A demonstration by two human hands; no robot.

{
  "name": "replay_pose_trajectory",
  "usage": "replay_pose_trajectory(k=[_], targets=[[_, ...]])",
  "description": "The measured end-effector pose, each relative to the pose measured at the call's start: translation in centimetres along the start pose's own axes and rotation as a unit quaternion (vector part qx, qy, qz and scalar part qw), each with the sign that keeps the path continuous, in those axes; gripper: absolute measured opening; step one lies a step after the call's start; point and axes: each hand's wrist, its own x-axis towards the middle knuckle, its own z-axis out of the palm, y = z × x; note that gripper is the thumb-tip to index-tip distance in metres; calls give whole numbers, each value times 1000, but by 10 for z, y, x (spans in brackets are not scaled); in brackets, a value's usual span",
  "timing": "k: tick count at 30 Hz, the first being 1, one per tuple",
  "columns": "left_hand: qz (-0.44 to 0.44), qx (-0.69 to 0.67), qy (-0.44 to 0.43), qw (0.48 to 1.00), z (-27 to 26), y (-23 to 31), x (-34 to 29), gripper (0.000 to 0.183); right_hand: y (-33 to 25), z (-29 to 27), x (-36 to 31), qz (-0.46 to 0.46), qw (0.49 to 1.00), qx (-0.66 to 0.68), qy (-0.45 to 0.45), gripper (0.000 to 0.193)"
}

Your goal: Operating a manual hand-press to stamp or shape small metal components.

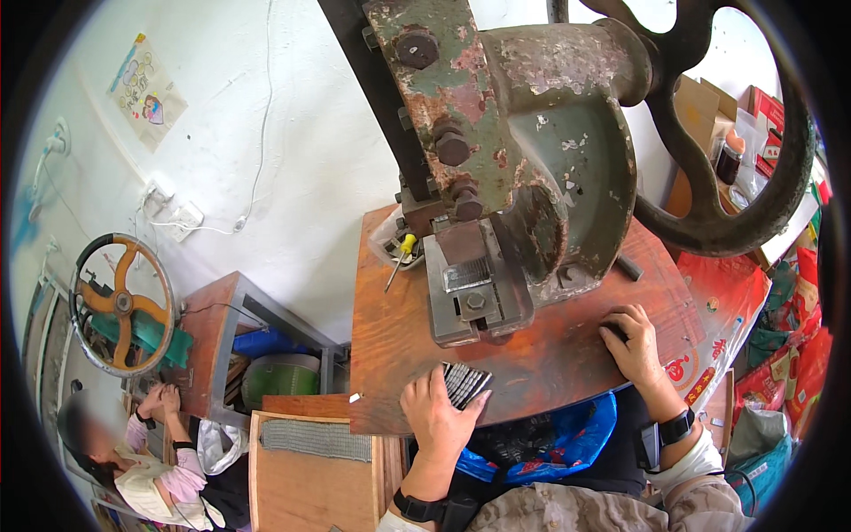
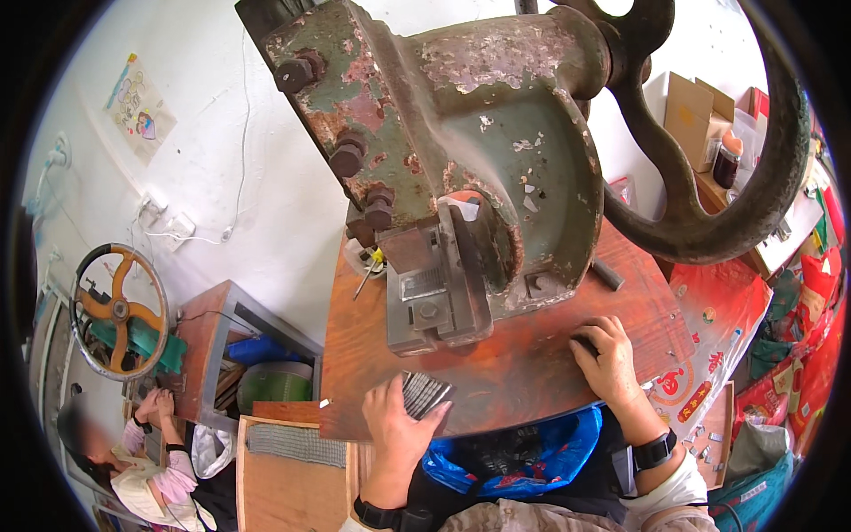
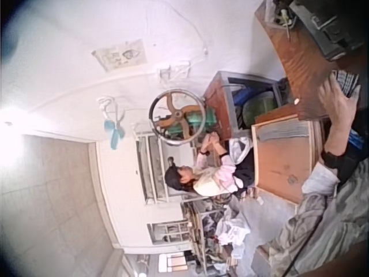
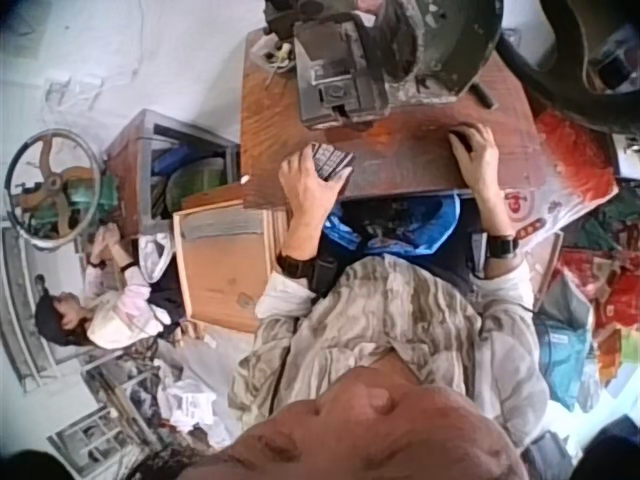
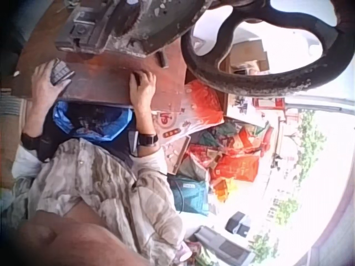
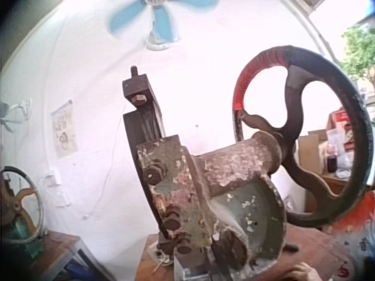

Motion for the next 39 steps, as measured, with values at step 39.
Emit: replay_pose_trajectory(k=[39], targets=[[-224,-396,9,891,-10,-4,8,38,-7,2,-4,-36,998,-37,33,12]])
